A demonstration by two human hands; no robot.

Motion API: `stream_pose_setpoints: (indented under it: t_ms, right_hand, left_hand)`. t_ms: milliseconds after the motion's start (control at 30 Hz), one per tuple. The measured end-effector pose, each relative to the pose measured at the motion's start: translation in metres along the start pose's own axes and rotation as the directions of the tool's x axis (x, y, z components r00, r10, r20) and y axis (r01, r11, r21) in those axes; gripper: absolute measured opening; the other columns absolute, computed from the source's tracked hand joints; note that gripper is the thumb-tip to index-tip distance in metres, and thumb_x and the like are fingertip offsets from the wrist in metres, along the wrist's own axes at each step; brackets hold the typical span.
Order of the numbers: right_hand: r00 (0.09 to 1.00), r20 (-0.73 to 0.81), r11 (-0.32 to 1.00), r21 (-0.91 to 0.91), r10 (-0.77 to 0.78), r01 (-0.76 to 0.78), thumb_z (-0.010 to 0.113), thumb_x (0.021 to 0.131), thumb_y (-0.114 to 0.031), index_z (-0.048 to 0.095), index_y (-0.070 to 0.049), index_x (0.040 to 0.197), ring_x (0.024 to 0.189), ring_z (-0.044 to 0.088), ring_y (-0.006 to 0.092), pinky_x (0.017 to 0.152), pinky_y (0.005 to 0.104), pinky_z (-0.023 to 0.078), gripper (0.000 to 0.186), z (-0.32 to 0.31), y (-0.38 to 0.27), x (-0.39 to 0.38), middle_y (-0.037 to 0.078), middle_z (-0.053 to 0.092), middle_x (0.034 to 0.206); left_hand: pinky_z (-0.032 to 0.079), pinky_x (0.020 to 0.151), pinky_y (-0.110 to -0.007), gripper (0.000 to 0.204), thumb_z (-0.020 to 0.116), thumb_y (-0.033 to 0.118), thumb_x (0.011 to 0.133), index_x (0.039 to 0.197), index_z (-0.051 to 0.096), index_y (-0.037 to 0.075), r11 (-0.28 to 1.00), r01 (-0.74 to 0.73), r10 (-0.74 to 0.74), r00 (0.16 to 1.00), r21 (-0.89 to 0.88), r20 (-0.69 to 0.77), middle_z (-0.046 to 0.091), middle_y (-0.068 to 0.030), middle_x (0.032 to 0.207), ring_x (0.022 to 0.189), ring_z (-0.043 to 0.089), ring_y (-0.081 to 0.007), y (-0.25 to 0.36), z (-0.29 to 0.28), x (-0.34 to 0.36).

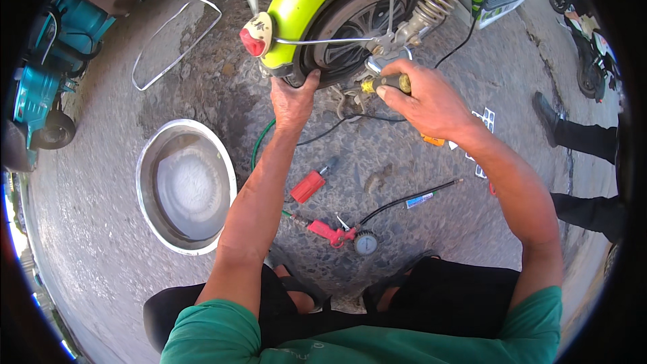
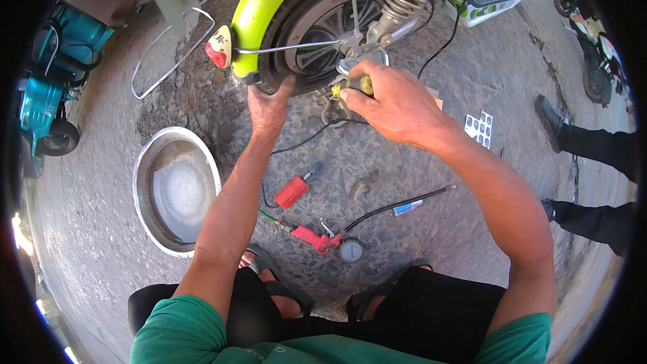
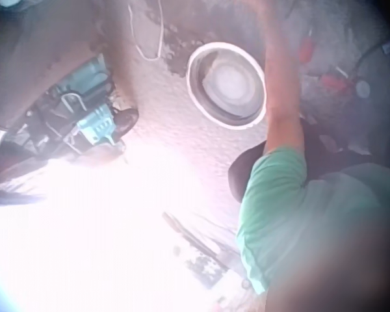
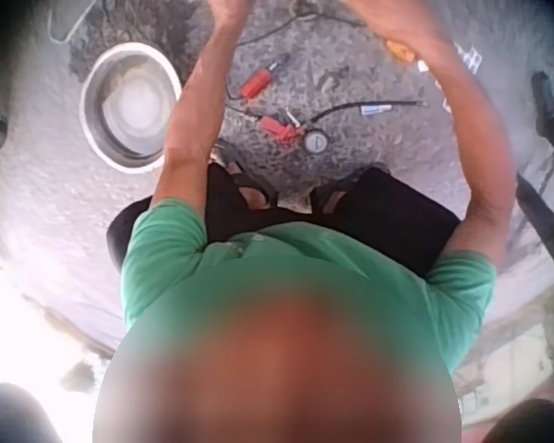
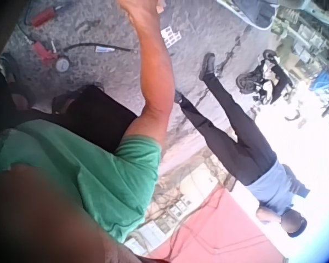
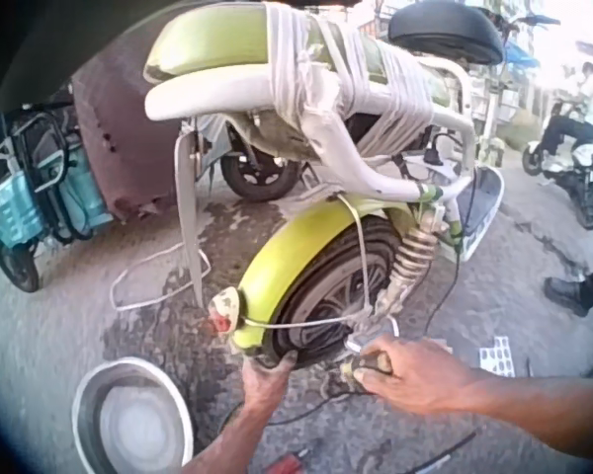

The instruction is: The person uses a screwdriver to pry and adjust the scooter tire bead, then connects an air hose to inflate the tire. The person works on the rear tire of a green scooter, using tools and an air hose to seat the tire and inflate it.

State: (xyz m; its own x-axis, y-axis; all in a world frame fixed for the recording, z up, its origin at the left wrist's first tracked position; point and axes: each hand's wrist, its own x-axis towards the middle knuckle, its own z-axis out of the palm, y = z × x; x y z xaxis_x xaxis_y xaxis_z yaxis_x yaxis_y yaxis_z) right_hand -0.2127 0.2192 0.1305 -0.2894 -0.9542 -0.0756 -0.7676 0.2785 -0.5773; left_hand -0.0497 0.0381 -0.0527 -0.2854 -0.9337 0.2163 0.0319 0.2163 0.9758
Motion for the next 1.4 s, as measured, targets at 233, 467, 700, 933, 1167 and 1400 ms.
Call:
stream_pose_setpoints:
  t_ms: [233,467,700,933,1167,1400]
  right_hand:
    - [0.997,-0.079,0.999,-0.054,0.005,-0.009,0.067,0.094,-0.034,0.063,0.0,0.113,0.083,0.068,0.0439,0.075,0.0518,0.052,0.038,0.014,-0.027,0.022,0.023,0.07,0.083]
    - [0.992,-0.116,0.988,-0.153,-0.043,0.025,0.067,0.095,-0.032,0.063,0.0,0.113,0.084,0.069,0.0457,0.075,0.0534,0.053,0.037,0.024,-0.024,0.034,0.025,0.071,0.086]
    - [0.984,-0.13,0.964,-0.252,-0.119,0.084,0.069,0.094,-0.033,0.064,-0.001,0.113,0.084,0.07,0.0467,0.074,0.0542,0.056,0.037,0.043,-0.029,0.039,0.025,0.072,0.087]
    - [0.993,-0.098,0.963,-0.268,-0.069,0.04,0.068,0.095,-0.034,0.065,0.0,0.112,0.086,0.069,0.0472,0.077,0.0548,0.055,0.039,0.044,-0.025,0.048,0.027,0.071,0.088]
    - [0.999,-0.029,0.957,-0.288,-0.035,0.025,0.066,0.095,-0.037,0.066,0.005,0.1,0.092,0.067,0.048,0.081,0.0548,0.053,0.042,0.041,-0.037,0.068,0.03,0.069,0.091]
    - [0.998,-0.011,0.907,-0.417,-0.065,0.055,0.067,0.094,-0.036,0.069,0.004,0.094,0.085,0.069,0.0475,0.078,0.0547,0.055,0.041,0.052,-0.057,0.078,0.028,0.071,0.086]
  left_hand:
    - [0.048,0.103,-0.034,0.066,0.081,0.006,0.084,0.139,0.046,0.001,0.964,0.148,-0.107,0.976,-0.223,0.188,0.065,-0.0107,0.128,0.116,0.062,-0.019,-0.033,0.006,-0.007]
    - [0.048,0.103,-0.033,0.062,0.08,0.005,0.084,0.137,0.047,0.002,0.948,0.272,-0.227,0.942,-0.166,0.249,0.066,-0.0103,0.13,0.117,0.062,-0.0183,-0.046,0.014,-0.013]
    - [0.048,0.103,-0.033,0.062,0.08,0.003,0.084,0.136,0.047,0.004,0.921,0.31,-0.244,0.932,-0.237,0.269,0.066,-0.0094,0.13,0.117,0.062,-0.0177,-0.056,0.014,-0.012]
    - [0.048,0.104,-0.034,0.065,0.078,-0.001,0.084,0.139,0.044,0.005,0.901,0.316,-0.231,0.93,-0.299,0.286,0.064,-0.0096,0.132,0.121,0.06,-0.0185,-0.046,0.017,-0.015]
    - [0.047,0.107,-0.034,0.068,0.079,-0.002,0.084,0.141,0.043,0.005,0.916,0.299,-0.228,0.936,-0.269,0.267,0.064,-0.0096,0.134,0.124,0.06,-0.0201,-0.045,0.017,-0.014]
    - [0.047,0.107,-0.035,0.07,0.079,-0.001,0.083,0.142,0.044,0.006,0.908,0.31,-0.236,0.934,-0.28,0.269,0.064,-0.0099,0.134,0.125,0.06,-0.0211,-0.048,0.017,-0.015]
